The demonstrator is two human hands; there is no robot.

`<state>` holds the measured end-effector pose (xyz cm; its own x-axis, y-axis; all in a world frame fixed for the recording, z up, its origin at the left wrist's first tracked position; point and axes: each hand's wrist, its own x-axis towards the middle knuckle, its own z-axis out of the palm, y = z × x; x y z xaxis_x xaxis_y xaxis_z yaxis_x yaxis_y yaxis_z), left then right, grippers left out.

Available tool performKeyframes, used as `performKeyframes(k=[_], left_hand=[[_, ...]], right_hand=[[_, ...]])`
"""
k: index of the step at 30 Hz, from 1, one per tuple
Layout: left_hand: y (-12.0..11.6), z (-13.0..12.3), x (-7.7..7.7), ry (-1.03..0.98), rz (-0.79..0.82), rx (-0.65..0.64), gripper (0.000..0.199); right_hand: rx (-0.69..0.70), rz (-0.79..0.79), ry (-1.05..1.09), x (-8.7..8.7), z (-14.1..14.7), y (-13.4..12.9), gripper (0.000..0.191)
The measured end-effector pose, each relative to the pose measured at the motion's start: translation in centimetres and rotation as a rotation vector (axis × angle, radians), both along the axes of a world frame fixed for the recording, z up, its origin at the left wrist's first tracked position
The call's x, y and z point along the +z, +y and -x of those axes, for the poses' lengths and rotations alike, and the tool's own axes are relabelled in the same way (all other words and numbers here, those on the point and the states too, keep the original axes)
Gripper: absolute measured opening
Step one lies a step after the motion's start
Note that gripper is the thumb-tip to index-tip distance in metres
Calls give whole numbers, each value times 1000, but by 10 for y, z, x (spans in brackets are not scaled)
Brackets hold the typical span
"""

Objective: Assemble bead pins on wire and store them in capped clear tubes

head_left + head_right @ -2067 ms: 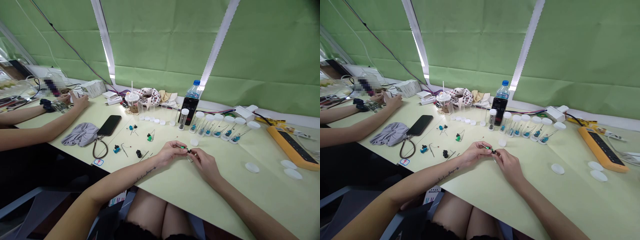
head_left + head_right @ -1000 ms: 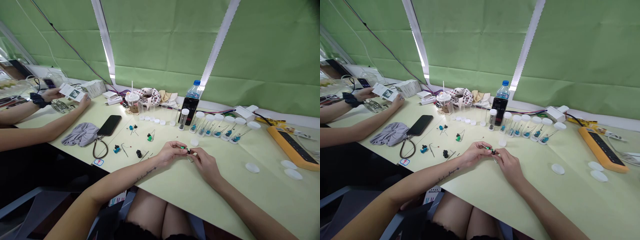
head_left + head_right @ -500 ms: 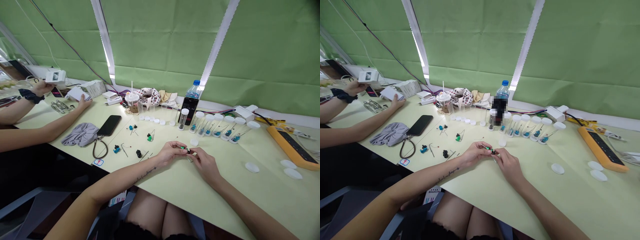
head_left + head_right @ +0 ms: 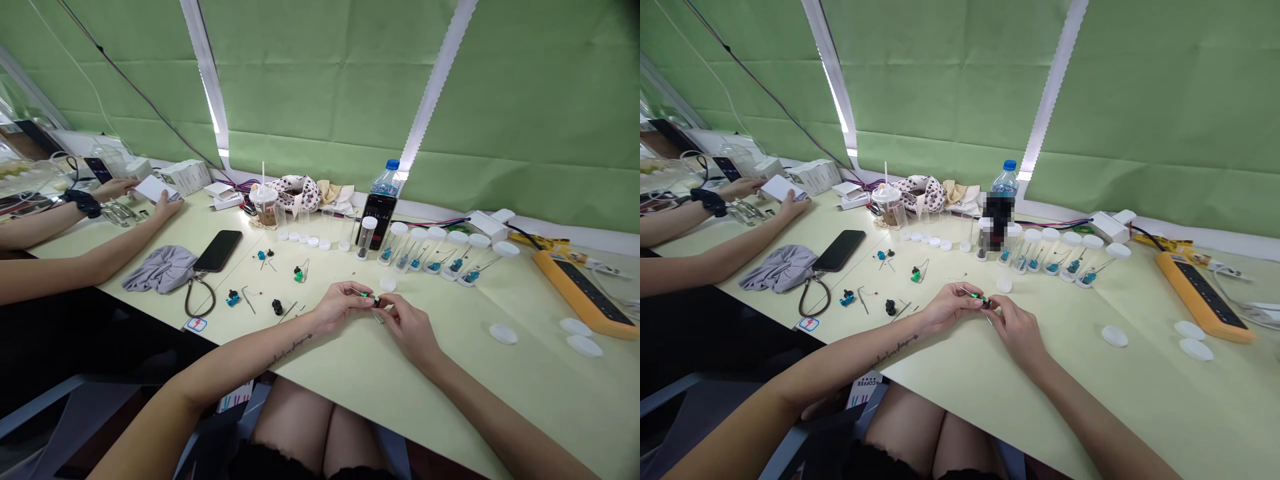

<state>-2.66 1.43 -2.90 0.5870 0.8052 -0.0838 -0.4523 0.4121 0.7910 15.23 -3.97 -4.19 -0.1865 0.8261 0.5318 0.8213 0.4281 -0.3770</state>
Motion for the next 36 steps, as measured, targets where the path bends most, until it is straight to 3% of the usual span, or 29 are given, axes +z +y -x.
performKeyframes(k=[11,19,30,36], left_hand=[[0,0,1,17,0,-6,35],[0,0,0,22,5,-7,36],[1,1,0,11,-10,-18,34],[0,1,1,46,-14,-26,35]], right_hand=[[11,-1,-6,1,0,-1,25],[-2,117,-48,4,0,0,24],[24,-50,-31,1,0,-1,20],[10,37,-64,5,0,-1,24]])
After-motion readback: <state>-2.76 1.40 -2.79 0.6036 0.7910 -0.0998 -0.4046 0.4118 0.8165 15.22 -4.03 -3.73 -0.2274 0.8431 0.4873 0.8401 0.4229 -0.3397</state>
